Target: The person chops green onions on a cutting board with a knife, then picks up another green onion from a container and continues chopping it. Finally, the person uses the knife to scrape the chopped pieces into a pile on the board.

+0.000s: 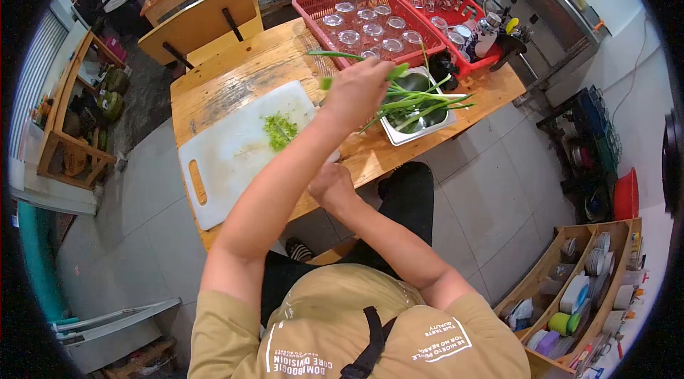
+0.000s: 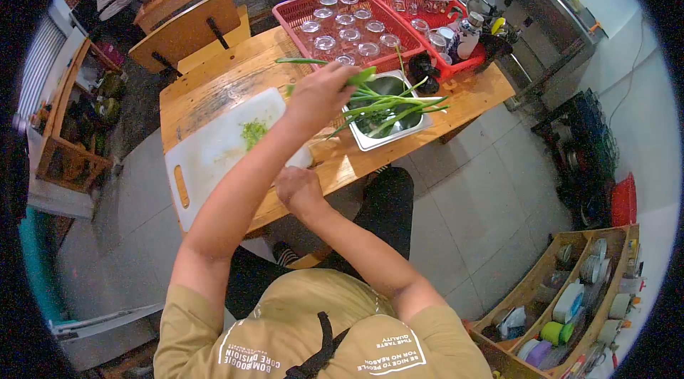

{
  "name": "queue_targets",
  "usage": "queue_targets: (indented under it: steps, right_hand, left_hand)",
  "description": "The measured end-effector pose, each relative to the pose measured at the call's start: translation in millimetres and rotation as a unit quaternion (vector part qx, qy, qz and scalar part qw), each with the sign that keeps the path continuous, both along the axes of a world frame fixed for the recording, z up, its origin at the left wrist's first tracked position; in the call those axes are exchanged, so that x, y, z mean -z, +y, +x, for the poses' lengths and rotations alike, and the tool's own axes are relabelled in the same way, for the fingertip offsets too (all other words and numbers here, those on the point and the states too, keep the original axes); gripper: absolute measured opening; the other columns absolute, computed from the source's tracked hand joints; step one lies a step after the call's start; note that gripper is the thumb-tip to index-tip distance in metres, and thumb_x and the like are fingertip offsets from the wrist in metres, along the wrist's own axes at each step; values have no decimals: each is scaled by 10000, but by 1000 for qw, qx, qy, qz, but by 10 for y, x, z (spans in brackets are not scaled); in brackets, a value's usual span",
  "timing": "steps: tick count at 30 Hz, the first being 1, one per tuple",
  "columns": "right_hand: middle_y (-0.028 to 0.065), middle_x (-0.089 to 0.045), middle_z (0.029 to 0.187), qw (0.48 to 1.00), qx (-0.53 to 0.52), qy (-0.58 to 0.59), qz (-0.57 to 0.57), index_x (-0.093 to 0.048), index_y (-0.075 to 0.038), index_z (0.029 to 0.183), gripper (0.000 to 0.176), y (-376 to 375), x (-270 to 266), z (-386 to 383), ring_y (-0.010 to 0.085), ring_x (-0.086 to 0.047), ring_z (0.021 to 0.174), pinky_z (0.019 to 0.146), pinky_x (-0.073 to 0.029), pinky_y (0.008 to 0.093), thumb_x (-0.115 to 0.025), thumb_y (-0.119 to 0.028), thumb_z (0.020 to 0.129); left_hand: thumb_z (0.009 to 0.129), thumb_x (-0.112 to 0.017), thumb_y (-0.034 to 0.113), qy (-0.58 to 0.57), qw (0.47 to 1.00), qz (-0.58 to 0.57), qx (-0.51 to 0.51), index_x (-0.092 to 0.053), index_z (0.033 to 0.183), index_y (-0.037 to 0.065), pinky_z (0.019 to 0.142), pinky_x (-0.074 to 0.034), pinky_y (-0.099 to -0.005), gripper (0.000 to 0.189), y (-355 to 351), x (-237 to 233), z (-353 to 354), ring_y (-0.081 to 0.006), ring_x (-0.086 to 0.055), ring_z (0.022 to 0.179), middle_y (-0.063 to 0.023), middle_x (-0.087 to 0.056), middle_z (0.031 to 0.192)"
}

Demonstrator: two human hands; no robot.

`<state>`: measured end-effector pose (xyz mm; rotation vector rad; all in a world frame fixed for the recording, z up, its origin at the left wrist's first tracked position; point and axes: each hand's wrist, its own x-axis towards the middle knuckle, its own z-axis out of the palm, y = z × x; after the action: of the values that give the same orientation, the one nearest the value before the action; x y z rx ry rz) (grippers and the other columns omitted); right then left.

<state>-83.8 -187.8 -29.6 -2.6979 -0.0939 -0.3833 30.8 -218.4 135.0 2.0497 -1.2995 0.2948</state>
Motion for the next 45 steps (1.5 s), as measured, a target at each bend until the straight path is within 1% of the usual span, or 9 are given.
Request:
queue_targets:
  steps: [3,6,8,11,14,21,23,29,45]
  right_hand:
    - [146,-763,851,998,-22,-14,-57,-732,-82,1107,235,5,-93,-85,332,-764,795,667,-605,469,-622,-111,902]
    - [140,-754,849,973,-8,-220,74,-731,-107,1149,257,34,-53,-79,345,-762,828,674,-600,471,-620,-124,917]
    - [140,-736,799,997,-62,-51,18,-684,-149,1376,424,-28,366,-66,367,-745,758,638,-587,480,-605,-157,959]
    - [139,-716,738,999,40,8,17,-542,-162,1570,566,79,-272,-167,359,-718,659,593,-573,489,-582,-182,1006]
    - [139,-698,691,997,22,76,-5,-432,-163,1653,616,89,-229,-157,344,-683,567,548,-557,489,-552,-204,1050]
    - [153,-697,700,995,20,92,-31,-467,-166,1624,560,129,-355,-117,359,-684,596,570,-548,499,-579,-223,1078]
    - [148,-694,692,998,27,49,7,-466,-175,1626,557,147,-538,-92,364,-679,590,567,-537,502,-574,-217,1081]
    - [158,-690,695,998,31,49,-17,-466,-206,1627,563,186,-473,20,371,-671,587,567,-521,507,-589,-206,1078]
    - [183,-692,703,994,25,85,-61,-484,-225,1620,543,258,-403,41,385,-678,605,581,-527,512,-590,-227,1088]
  left_hand:
    - [946,-769,243,35,999,18,7,-675,1295,85,954,-556,-488,394,-407,188,-3,-379,-701,1092,-161,-710,1170]
    - [946,-776,264,2,999,-48,-8,-686,1279,59,1013,-535,-480,402,-300,104,-60,-390,-683,1150,-187,-714,1193]
    - [946,-782,261,-22,996,-85,-17,-697,1275,62,1022,-531,-474,394,28,-25,-47,-385,-678,1161,-188,-719,1196]
    - [942,-805,209,-37,987,-150,-53,-749,1227,53,1010,-538,-457,329,729,-263,7,-358,-697,1142,-183,-744,1183]
    - [958,-776,79,-23,973,-163,-159,-771,1142,-8,960,-567,-379,204,1600,-274,64,-295,-751,1052,-175,-778,1115]
    - [1043,-717,132,117,896,-194,-382,-756,1220,0,892,-565,-316,224,3254,809,-133,-160,-714,970,-97,-781,1098]
    - [1022,-713,73,114,866,-233,-428,-764,1216,13,763,-539,-286,209,3419,1106,-242,-118,-659,848,-61,-757,1007]
    - [1024,-705,72,156,852,-263,-426,-748,1244,18,730,-516,-277,230,3496,1578,-368,-112,-627,829,-49,-735,994]
    - [996,-688,32,106,877,-223,-413,-740,1185,-4,738,-554,-341,200,3418,1464,-443,-219,-672,794,-111,-677,904]
